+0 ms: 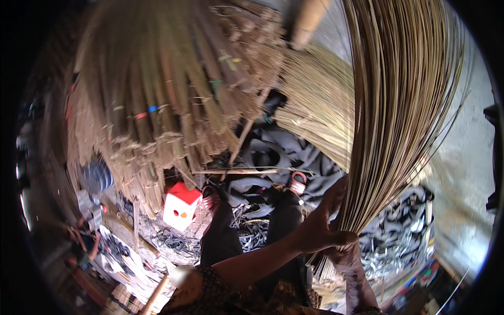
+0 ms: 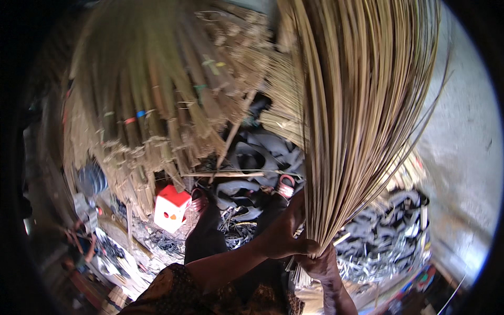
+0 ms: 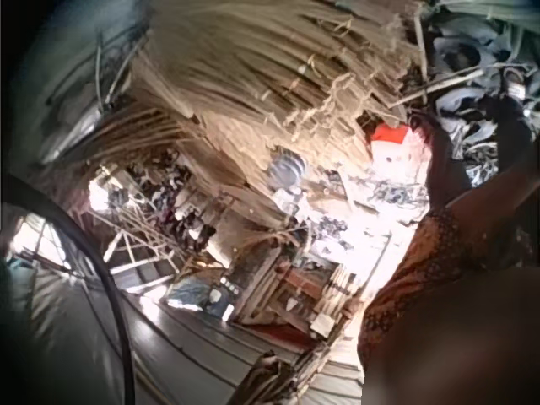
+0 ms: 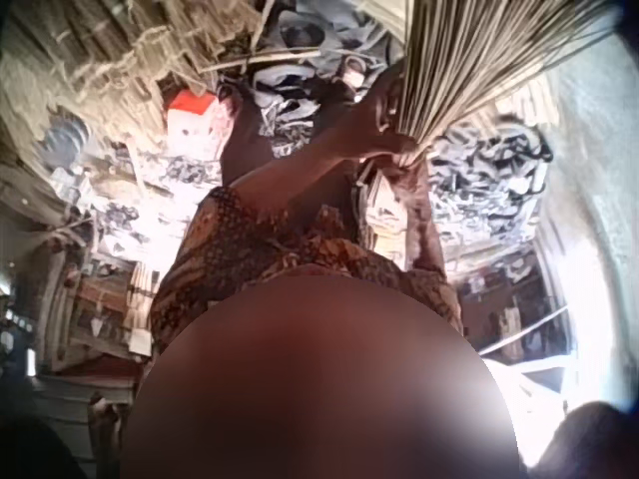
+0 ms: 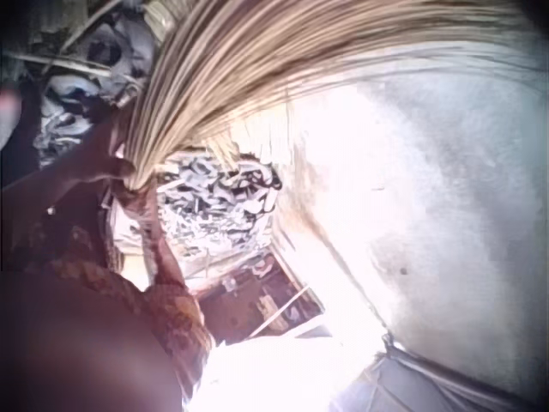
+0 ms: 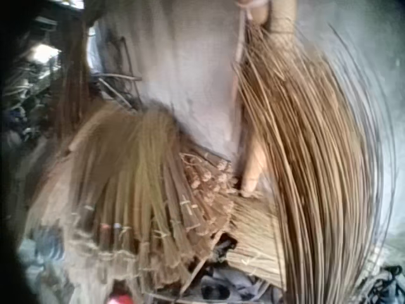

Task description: The person sits on the floor and repeatedly picks up bundles of dried broom sticks, aligns them, and secures them with a tie. They then place the finished bundles against a wall and repeat the process with new sticks.

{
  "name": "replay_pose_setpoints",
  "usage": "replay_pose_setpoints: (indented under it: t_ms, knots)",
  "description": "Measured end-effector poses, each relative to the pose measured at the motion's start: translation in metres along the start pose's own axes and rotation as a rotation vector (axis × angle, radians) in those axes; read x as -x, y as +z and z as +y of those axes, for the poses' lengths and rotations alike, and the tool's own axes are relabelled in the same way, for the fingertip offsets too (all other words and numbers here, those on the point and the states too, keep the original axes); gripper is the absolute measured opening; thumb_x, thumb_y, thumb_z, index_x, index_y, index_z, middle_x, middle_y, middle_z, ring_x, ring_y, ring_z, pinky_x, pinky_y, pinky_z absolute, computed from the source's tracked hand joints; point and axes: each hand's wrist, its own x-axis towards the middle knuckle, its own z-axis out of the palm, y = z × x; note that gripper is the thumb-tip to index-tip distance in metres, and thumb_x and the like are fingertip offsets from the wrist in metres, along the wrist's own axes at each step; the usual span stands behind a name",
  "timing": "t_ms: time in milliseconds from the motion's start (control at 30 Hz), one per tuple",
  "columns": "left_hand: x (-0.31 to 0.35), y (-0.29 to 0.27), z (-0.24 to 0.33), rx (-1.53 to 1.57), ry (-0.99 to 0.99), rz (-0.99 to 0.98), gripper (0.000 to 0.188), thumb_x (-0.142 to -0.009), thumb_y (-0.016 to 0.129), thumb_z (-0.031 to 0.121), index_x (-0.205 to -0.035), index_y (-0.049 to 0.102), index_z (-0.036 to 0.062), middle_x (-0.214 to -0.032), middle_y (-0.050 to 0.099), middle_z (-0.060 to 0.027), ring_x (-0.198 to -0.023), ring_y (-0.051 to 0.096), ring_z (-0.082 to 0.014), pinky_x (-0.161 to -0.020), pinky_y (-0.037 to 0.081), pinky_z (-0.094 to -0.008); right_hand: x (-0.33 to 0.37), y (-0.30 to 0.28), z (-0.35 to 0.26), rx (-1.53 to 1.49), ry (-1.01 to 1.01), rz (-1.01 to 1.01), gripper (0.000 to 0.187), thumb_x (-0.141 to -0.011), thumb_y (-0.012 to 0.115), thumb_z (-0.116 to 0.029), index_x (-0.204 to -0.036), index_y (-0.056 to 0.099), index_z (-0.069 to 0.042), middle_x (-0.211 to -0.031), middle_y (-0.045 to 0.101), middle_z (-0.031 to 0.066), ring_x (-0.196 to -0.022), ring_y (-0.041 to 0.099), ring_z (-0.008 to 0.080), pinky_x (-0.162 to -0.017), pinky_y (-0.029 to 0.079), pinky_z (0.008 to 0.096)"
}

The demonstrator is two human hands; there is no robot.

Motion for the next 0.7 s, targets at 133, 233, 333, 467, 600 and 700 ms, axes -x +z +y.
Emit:
replay_pose_setpoints:
  t_ms: [133, 233, 333, 467, 600, 700]
  knots:
    - [0.06, -0.082, 0.034, -0.587, 0.192, 0.083, 0.139, -0.07, 0.096, 0.042, -0.164, 0.001, 0.0051, -0.164, 0.025, -0.0208, -0.153, 0.028, -0.0352, -0.126, 0.022, -0.0501, -0.07, 0.06, -0.065, -0.189, -0.086, -0.064, 0.024, -0.082, 0.078, -0.009, -0.101, 0.066, -0.003, -0.087, 0.069, 0.0047, -0.077, 0.067, 0.0156, -0.067, 0.055, 0.0331]
    - [0.122, -0.115, 0.053, -0.773, 0.111, 0.258, 0.135, -0.067, 0.097, 0.039, -0.161, 0.007, 0.0006, -0.157, 0.035, -0.0245, -0.149, 0.035, -0.0386, -0.122, 0.031, -0.048, -0.104, 0.13, -0.12, -0.318, 0.033, -0.157, 0.02, -0.085, 0.078, -0.007, -0.1, 0.067, -0.001, -0.087, 0.07, 0.004, -0.077, 0.067, 0.012, -0.068, 0.055, 0.0287]
    - [0.166, -0.144, 0.088, -0.857, 0.087, 0.583, 0.124, -0.068, 0.095, 0.034, -0.157, 0.015, -0.0008, -0.147, 0.045, -0.0239, -0.137, 0.048, -0.0397, -0.113, 0.044, -0.0465, -0.129, 0.208, -0.176, -0.279, 0.023, -0.232, 0.058, -0.081, 0.088, -0.023, -0.124, 0.057, 0.0, -0.102, 0.07, 0.0112, -0.092, 0.069, 0.0189, -0.08, 0.057, 0.036]
    - [0.205, -0.196, 0.152, -0.483, 0.355, 0.748, 0.111, -0.07, 0.09, 0.025, -0.153, 0.02, 0.0018, -0.136, 0.05, -0.0192, -0.123, 0.06, -0.0329, -0.099, 0.053, -0.0435, -0.154, 0.303, -0.254, -0.307, -0.31, -0.358, 0.065, -0.085, 0.085, -0.027, -0.131, 0.052, 0.004, -0.102, 0.068, 0.0096, -0.084, 0.067, 0.0157, -0.069, 0.056, 0.0317]
    - [0.231, -0.282, 0.248, -1.002, 0.227, 0.929, 0.109, -0.077, 0.088, 0.024, -0.157, 0.017, 0.0045, -0.139, 0.053, -0.0217, -0.129, 0.058, -0.0347, -0.106, 0.05, -0.0456, -0.185, 0.358, -0.296, -0.349, -0.573, -0.424, 0.088, -0.093, 0.078, -0.036, -0.155, 0.031, 0.005, -0.139, 0.057, 0.0274, -0.129, 0.058, 0.0297, -0.104, 0.049, 0.0417]
    - [0.215, -0.366, 0.34, -1.13, 0.19, 0.929, 0.122, -0.076, 0.092, 0.028, -0.162, 0.008, 0.0041, -0.14, 0.058, -0.0215, -0.127, 0.061, -0.0327, -0.106, 0.05, -0.0435, -0.201, 0.38, -0.272, -0.122, -0.746, -0.167, 0.083, -0.1, 0.068, -0.04, -0.159, 0.027, 0.002, -0.151, 0.047, 0.0302, -0.138, 0.052, 0.0349, -0.112, 0.044, 0.0426]
